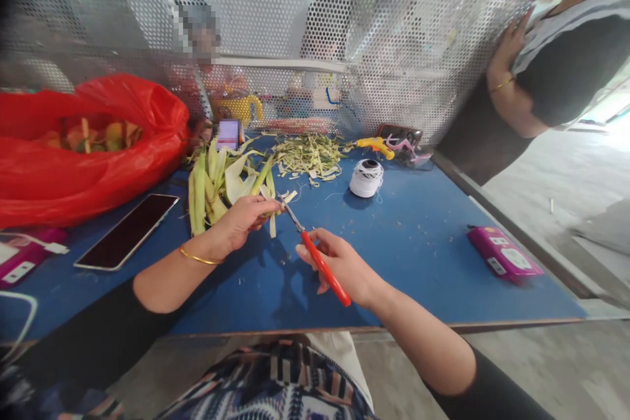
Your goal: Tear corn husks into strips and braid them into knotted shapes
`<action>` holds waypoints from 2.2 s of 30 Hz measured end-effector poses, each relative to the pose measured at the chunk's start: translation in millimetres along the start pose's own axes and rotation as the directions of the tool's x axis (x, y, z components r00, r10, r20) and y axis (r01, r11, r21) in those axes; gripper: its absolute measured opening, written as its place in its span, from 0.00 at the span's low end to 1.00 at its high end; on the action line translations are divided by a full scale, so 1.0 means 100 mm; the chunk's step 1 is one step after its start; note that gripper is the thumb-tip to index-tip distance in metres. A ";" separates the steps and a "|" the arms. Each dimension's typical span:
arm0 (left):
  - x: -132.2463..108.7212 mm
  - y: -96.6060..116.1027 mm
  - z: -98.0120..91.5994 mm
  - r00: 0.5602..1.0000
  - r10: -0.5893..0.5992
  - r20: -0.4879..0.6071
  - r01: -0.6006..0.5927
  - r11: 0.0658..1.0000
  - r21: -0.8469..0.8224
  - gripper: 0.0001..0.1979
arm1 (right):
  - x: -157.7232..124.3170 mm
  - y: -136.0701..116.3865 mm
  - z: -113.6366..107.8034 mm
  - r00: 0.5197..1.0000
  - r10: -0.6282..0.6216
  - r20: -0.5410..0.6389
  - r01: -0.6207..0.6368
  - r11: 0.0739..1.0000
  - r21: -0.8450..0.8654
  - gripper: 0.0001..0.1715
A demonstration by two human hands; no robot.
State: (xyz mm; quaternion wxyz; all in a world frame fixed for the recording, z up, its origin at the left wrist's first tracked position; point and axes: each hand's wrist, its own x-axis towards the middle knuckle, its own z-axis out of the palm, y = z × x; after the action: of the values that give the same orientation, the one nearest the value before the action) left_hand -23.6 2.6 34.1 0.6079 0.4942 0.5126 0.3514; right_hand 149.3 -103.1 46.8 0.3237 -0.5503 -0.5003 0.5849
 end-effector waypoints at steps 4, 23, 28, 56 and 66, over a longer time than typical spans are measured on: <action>0.01 -0.01 0.00 1.000 0.003 0.002 -0.003 1.000 0.007 0.10 | 0.02 0.02 0.01 1.000 -0.006 -0.025 0.005 0.999 -0.045 0.38; 0.04 -0.03 -0.03 0.996 0.070 0.048 -0.066 0.995 -0.072 0.15 | 0.03 0.16 0.07 0.971 -0.111 -0.210 0.118 0.993 0.018 0.29; 0.06 -0.03 -0.03 0.986 0.111 0.122 -0.090 0.982 -0.169 0.15 | 0.13 0.00 -0.13 0.892 -0.303 -0.336 0.337 0.940 0.049 0.32; 0.14 -0.12 -0.03 0.967 0.134 0.215 -0.134 0.991 -0.013 0.09 | 0.45 -0.17 -0.82 0.968 -0.041 0.248 0.116 0.949 -0.294 0.39; 0.14 -0.09 -0.01 0.958 0.130 0.257 -0.125 0.992 -0.035 0.09 | 0.48 -0.03 -0.85 0.954 -0.096 0.286 0.163 0.962 -0.220 0.38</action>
State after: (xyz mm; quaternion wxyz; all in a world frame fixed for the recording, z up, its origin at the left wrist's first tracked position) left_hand -21.7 13.0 21.8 0.6503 0.5623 0.3925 0.3269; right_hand 221.9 -37.8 42.8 0.2203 -0.4657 -0.6425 0.5672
